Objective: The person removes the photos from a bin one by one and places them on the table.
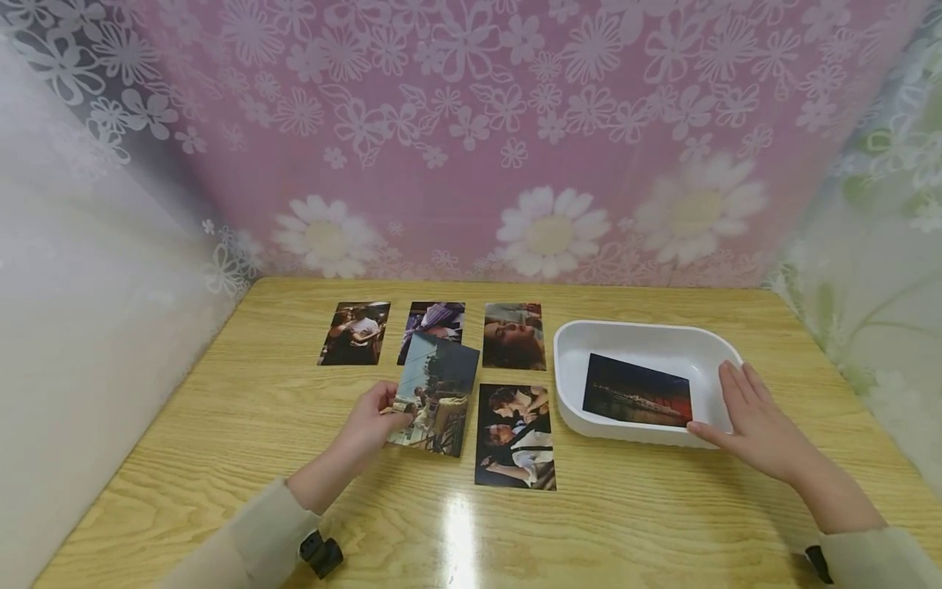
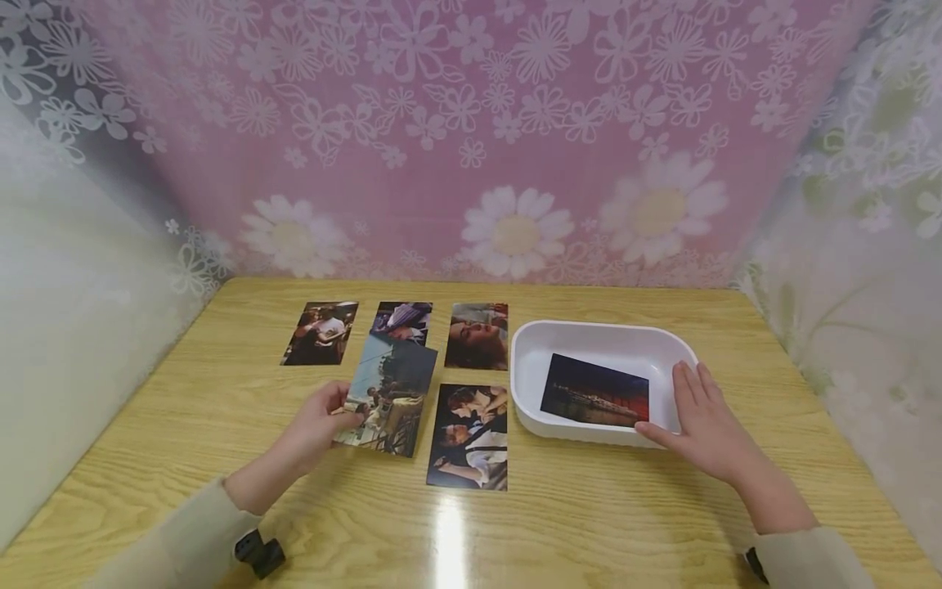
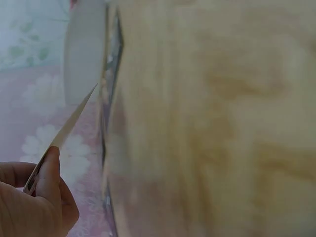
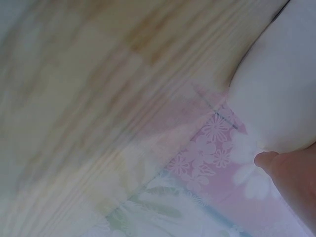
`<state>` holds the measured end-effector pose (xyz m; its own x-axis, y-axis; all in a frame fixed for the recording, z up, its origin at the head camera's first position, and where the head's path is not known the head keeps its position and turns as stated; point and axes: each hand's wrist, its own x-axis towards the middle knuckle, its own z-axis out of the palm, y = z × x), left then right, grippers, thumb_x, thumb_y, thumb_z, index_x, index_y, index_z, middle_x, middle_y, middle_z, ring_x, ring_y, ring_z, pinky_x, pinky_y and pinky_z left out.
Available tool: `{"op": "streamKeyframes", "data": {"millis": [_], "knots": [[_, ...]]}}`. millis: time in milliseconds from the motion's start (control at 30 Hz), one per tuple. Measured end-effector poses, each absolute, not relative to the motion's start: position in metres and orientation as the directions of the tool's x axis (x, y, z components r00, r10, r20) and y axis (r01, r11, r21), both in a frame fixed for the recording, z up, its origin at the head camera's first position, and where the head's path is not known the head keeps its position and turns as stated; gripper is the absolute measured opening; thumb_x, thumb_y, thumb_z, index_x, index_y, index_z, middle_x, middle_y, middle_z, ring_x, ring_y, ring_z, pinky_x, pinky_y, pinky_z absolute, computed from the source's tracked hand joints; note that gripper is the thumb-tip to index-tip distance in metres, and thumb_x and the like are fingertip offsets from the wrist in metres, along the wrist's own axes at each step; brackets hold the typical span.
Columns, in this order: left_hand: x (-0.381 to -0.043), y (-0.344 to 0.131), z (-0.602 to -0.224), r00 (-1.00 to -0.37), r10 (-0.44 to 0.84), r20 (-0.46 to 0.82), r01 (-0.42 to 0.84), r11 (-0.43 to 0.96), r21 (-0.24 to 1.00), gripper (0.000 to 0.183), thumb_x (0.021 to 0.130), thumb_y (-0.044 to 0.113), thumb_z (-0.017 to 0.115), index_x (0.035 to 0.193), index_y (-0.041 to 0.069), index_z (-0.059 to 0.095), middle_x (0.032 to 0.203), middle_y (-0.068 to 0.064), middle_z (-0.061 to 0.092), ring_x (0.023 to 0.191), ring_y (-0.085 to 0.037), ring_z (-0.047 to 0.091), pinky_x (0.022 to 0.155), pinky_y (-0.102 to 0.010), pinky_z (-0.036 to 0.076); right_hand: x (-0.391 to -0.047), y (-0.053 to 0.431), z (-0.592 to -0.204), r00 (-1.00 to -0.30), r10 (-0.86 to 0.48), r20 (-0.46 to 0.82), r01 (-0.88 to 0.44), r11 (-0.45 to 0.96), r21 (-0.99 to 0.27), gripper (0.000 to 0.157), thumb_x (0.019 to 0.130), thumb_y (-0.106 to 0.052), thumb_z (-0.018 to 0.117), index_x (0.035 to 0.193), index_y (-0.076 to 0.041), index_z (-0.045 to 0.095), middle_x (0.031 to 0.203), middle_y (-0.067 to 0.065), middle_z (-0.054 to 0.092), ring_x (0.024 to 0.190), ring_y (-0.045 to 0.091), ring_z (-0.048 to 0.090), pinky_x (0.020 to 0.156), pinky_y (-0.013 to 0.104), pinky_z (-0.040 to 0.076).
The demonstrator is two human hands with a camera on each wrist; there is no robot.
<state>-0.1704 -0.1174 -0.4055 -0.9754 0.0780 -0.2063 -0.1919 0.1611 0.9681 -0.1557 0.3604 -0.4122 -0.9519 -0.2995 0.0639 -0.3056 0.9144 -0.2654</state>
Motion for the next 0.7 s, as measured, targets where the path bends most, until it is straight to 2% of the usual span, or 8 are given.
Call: {"op": "streamKeyframes", "data": {"millis": [67,200,300,467,700], "knots": [[-0.166,-0.122,-0.41,-0.972,0.08,-0.222,-0.203,0.194,0.96,0.019,0.082,-0.007,0.053,0.097,-0.003,0.043,0.085,-0.009,0.038,0.069,-0.018,0.043,0.045,-0.029,0.036,-0.156,0.361,-0.413,-0.951,-0.302,0.07,-0.31,0.913,-0.264,0.093,0.085,-0.041,0.054,0.134,0.014,-0.004,0.137,0.035,-0.003,0.126,0.03,-0.024,0.1,0.039,-0.015],[-0.159,-0.128,-0.412,-0.976,0.081,-0.2,-0.173,0.261,0.95,0.02,0.079,-0.009,0.054,0.084,-0.003,0.036,0.079,-0.008,0.029,0.068,-0.019,0.035,0.053,-0.03,0.03,-0.157,0.361,-0.413,-0.95,-0.304,0.074,-0.312,0.913,-0.262,0.093,0.085,-0.041,0.054,0.134,0.015,-0.003,0.137,0.035,-0.002,0.126,0.031,-0.023,0.1,0.04,-0.015],[-0.156,-0.134,-0.411,-0.98,0.102,-0.173,-0.119,0.4,0.909,0.025,0.079,-0.005,0.058,0.076,0.0,0.033,0.071,-0.007,0.029,0.061,-0.017,0.031,0.053,-0.029,0.027,-0.156,0.361,-0.413,-0.95,-0.302,0.082,-0.313,0.912,-0.265,0.093,0.085,-0.041,0.055,0.134,0.015,-0.003,0.138,0.035,-0.002,0.126,0.03,-0.023,0.1,0.039,-0.014],[-0.164,-0.148,-0.422,-0.976,0.147,-0.161,-0.016,0.689,0.724,0.033,0.079,0.013,0.067,0.067,0.006,0.037,0.055,-0.001,0.029,0.045,-0.012,0.025,0.045,-0.026,0.024,-0.156,0.361,-0.413,-0.949,-0.305,0.084,-0.316,0.912,-0.262,0.093,0.085,-0.04,0.055,0.134,0.015,-0.003,0.137,0.036,-0.002,0.126,0.031,-0.023,0.1,0.038,-0.015],[-0.171,-0.151,-0.423,-0.97,0.187,-0.157,0.082,0.855,0.513,0.039,0.073,0.025,0.072,0.055,0.011,0.041,0.047,0.004,0.025,0.043,-0.009,0.022,0.043,-0.023,0.02,-0.157,0.361,-0.413,-0.947,-0.31,0.085,-0.321,0.912,-0.256,0.093,0.085,-0.04,0.055,0.133,0.016,-0.002,0.137,0.036,-0.001,0.126,0.032,-0.022,0.1,0.037,-0.016]]}}
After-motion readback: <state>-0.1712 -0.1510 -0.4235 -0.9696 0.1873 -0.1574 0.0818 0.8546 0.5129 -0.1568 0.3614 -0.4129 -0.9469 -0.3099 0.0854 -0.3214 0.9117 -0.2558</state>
